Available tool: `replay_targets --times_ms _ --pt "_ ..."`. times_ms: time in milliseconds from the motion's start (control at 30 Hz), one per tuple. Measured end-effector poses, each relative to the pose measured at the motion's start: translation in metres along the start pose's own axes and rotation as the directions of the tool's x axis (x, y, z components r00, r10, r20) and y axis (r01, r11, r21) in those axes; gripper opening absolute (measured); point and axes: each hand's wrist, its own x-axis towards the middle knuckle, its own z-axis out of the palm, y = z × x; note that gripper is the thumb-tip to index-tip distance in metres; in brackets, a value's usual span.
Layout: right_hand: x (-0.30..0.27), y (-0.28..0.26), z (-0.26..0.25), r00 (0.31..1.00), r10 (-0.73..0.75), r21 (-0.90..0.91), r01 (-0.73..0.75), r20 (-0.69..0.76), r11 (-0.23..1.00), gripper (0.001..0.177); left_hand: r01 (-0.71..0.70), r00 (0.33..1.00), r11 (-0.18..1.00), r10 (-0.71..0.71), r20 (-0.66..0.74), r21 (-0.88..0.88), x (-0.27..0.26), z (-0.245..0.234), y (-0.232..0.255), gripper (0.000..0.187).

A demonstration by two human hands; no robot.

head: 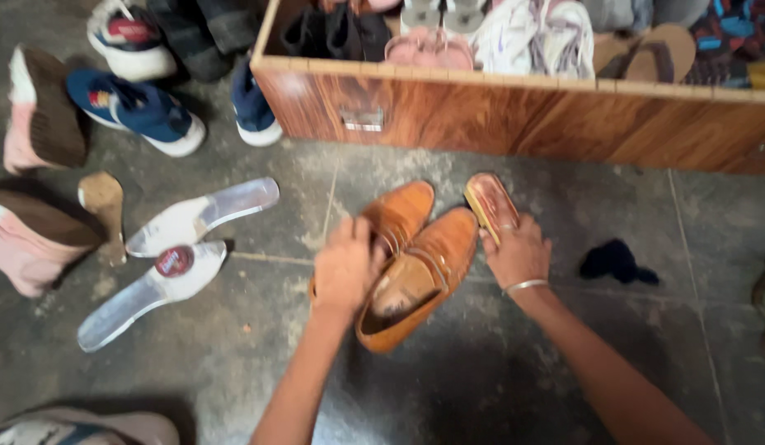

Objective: The person scrubs a pair of brown leather loafers with a brush, cleaning the uppers and soles. They then switch to a pair of blue sneakers and scrub the uppers and soles with the same brush.

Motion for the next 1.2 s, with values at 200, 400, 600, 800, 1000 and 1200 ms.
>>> replay_targets --times_ms 200,400,600,800,1000,1200 --pt "-0.023 -0.016 -0.030 0.966 -0.166 0.352 0.229 -0.198 0.908 0.075 0.183 0.975 0.976 -0.164 0.153 -0.116 -0.014 -0.006 0.011 0.063" --pt "-0.006 -0.027 -0.043 0.982 -0.183 0.125 0.176 0.052 0.977 0.071 -0.175 0.980 0.984 0.171 0.105 0.027 -0.026 0.052 -0.013 0.043" --pt "-0.008 -0.014 -0.043 0.960 -0.260 0.177 0.275 -0.106 0.945 0.073 -0.077 0.960 0.997 0.077 0.270 -0.010 -0.026 0.058 -0.020 0.035" --pt "-0.028 -0.006 -0.019 0.978 -0.204 0.196 0.194 0.032 0.961 0.076 -0.058 0.945 0.998 0.063 0.322 -0.024 -0.025 0.046 -0.015 0.038" --pt "-0.024 0.012 -0.007 0.993 0.081 -0.013 -0.081 0.081 0.997 0.085 -0.153 0.938 0.984 0.115 0.326 0.093 -0.026 0.040 -0.013 0.035" --pt "-0.030 0.022 -0.039 0.999 0.021 0.015 -0.022 0.024 1.000 0.074 -0.091 0.966 0.986 0.053 0.254 0.141 -0.024 0.011 -0.004 0.032"
